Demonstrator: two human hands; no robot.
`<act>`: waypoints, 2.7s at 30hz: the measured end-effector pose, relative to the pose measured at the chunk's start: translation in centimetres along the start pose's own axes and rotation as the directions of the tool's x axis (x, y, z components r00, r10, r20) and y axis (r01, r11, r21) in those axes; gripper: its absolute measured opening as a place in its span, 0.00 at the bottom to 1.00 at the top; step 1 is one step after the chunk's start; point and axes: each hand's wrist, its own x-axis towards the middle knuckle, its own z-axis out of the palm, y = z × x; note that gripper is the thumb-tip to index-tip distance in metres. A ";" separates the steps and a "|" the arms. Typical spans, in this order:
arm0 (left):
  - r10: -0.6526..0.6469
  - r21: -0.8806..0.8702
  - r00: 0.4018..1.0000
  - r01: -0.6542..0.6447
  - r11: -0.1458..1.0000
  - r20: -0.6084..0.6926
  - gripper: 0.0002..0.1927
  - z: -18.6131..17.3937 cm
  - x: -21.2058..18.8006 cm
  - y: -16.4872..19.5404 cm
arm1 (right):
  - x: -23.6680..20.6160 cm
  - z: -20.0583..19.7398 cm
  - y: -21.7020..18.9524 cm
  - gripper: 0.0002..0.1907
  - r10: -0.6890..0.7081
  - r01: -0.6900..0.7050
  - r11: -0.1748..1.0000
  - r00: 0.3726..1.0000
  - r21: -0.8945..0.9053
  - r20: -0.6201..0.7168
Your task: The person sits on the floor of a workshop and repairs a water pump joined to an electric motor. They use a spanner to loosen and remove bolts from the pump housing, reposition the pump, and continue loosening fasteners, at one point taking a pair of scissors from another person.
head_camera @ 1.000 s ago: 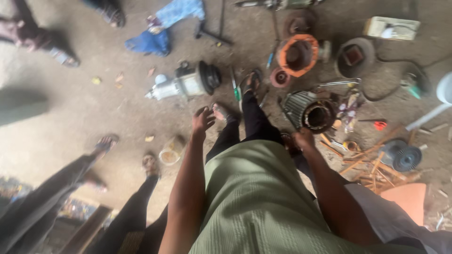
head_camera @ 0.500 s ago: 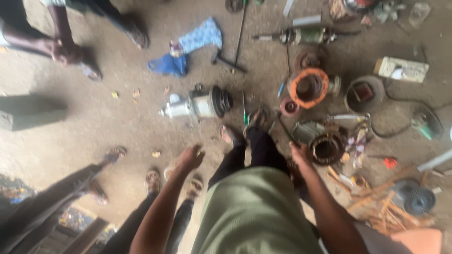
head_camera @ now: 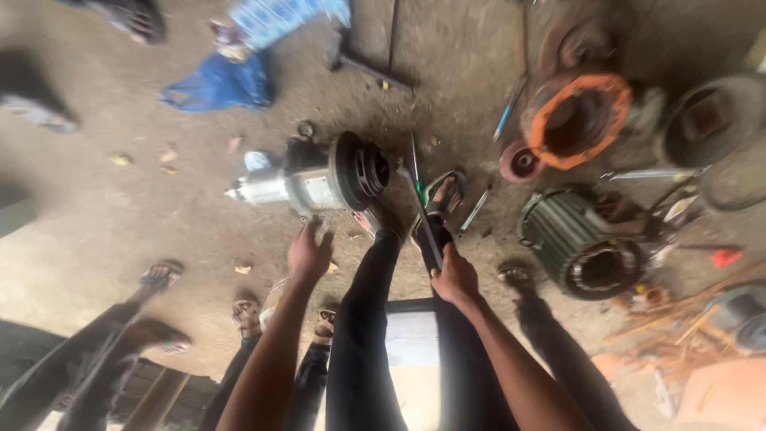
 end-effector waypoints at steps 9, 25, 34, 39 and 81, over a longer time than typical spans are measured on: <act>0.118 0.308 0.993 -0.114 0.945 0.004 0.37 9.5 18.9 1.5 | 1.4 8.4 2.3 0.28 0.075 -0.033 0.993 0.917 -0.113 0.393; 0.136 0.195 0.986 -0.115 0.974 -0.096 0.32 11.6 15.3 -3.5 | 6.5 6.8 5.4 0.19 0.045 -0.495 0.682 0.764 0.539 0.644; -0.136 -0.109 0.982 0.122 0.987 -0.134 0.40 14.5 14.7 -5.9 | 12.1 -2.6 3.4 0.08 0.210 -0.375 0.760 0.914 0.531 0.346; -0.136 -0.023 0.972 0.134 0.991 -0.194 0.37 16.1 14.8 -6.5 | 8.5 -6.9 4.7 0.11 -0.248 -0.096 0.697 0.898 0.711 0.364; -0.075 -0.046 0.927 0.063 0.997 -0.368 0.27 13.3 12.4 -7.1 | 20.0 15.2 -3.7 0.22 0.031 -0.839 0.437 0.376 0.326 0.926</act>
